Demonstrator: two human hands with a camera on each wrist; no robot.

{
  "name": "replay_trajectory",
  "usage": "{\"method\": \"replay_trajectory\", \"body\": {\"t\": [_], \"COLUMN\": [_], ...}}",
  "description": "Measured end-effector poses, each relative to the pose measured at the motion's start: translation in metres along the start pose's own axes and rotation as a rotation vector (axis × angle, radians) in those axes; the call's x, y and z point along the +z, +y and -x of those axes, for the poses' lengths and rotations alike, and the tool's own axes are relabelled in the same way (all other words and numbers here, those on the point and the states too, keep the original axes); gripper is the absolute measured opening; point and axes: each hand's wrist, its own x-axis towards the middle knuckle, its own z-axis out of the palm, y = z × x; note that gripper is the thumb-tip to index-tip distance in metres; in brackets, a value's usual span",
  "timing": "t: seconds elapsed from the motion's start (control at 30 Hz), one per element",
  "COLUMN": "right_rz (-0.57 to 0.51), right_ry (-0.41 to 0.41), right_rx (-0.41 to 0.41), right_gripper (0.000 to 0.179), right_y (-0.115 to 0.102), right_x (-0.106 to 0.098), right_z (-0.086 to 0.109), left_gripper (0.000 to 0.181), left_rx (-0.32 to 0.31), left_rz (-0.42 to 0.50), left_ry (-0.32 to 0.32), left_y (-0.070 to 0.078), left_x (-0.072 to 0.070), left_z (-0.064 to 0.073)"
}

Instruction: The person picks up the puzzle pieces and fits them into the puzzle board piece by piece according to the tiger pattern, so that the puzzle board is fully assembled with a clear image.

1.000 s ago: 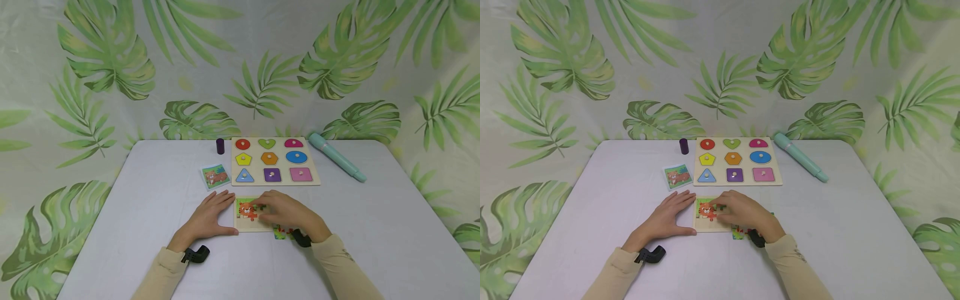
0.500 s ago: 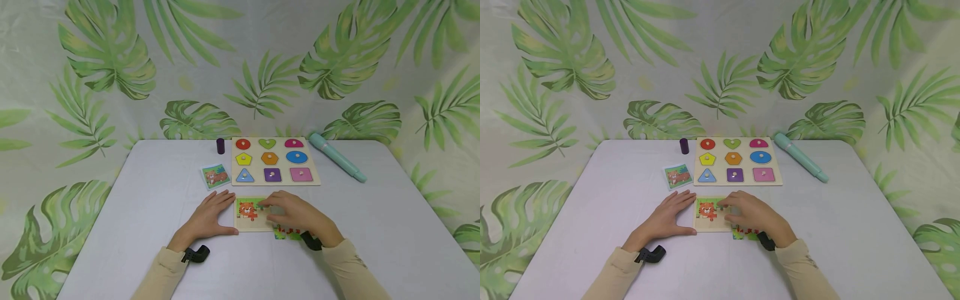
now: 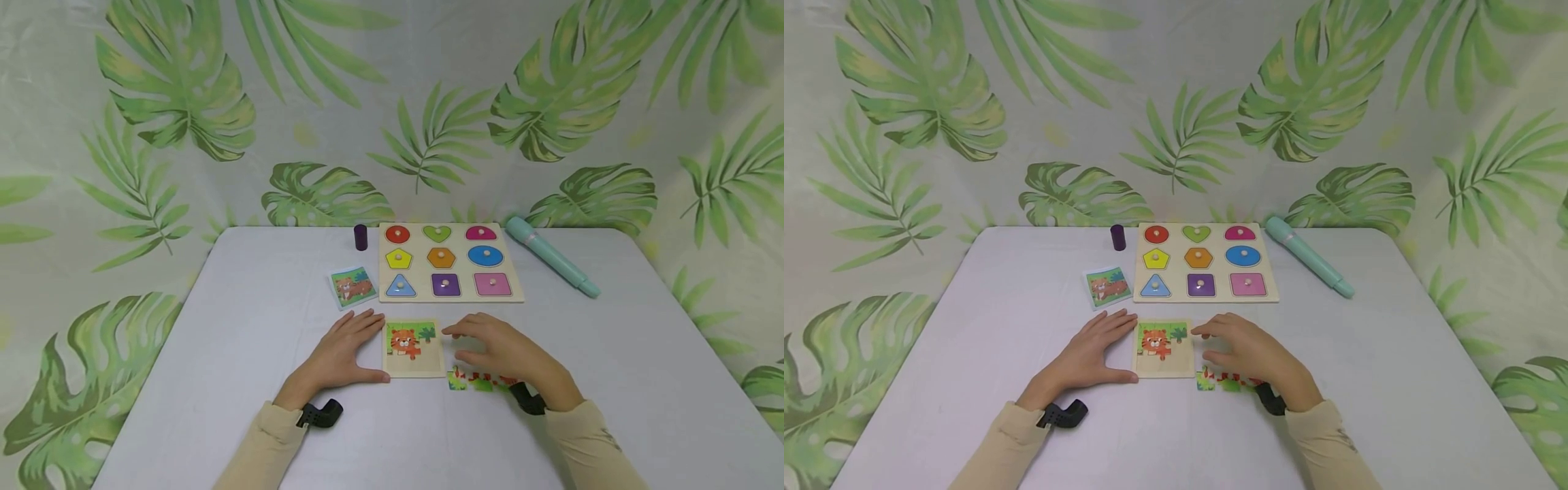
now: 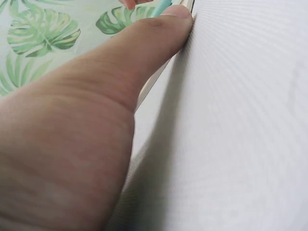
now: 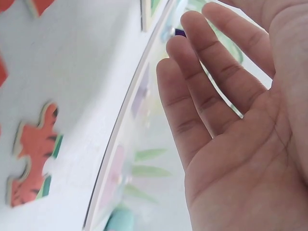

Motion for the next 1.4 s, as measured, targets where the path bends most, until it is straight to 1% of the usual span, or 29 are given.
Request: {"method": "replay_trajectory", "body": {"t": [0.2, 0.4, 0.57, 0.77, 0.87, 1.03, 1.3, 1.4], "right_rz": [-0.005, 0.017, 0.026, 0.045, 0.054, 0.050, 0.057, 0.068], "right_ry": [0.017, 0.057, 0.068, 0.100, 0.116, 0.119, 0.135, 0.129], "right_rx": [0.033, 0.034, 0.046, 0.022, 0.029, 0.057, 0.053, 0.070], "right_gripper": [0.042, 0.042, 0.042, 0.040, 0.041, 0.041, 0.042, 0.042], "right_y": [0.008, 0.019, 0.027, 0.037, 0.041, 0.045, 0.051, 0.054], "right_x": [-0.002, -0.007, -0.010, -0.010, -0.010, -0.010, -0.011, -0.012], "right_z": [0.010, 0.020, 0.028, 0.037, 0.042, 0.049, 0.059, 0.063], "left_gripper": [0.107, 0.108, 0.108, 0.108, 0.108, 0.108, 0.107, 0.107], "left_rx": [-0.001, 0.005, 0.009, 0.007, 0.003, -0.004, -0.009, -0.005], "left_rz": [-0.003, -0.006, -0.001, -0.004, -0.010, -0.009, 0.001, -0.001], "left_ry": [0.002, 0.001, 0.003, -0.002, -0.006, -0.014, -0.010, -0.008], "left_y": [-0.002, -0.002, -0.002, -0.001, -0.001, -0.001, -0.001, -0.002], "left_x": [0.001, 0.001, 0.000, -0.001, -0.002, -0.001, 0.000, 0.001], "left_z": [-0.001, -0.001, -0.001, -0.001, -0.002, -0.003, -0.002, -0.002]}}
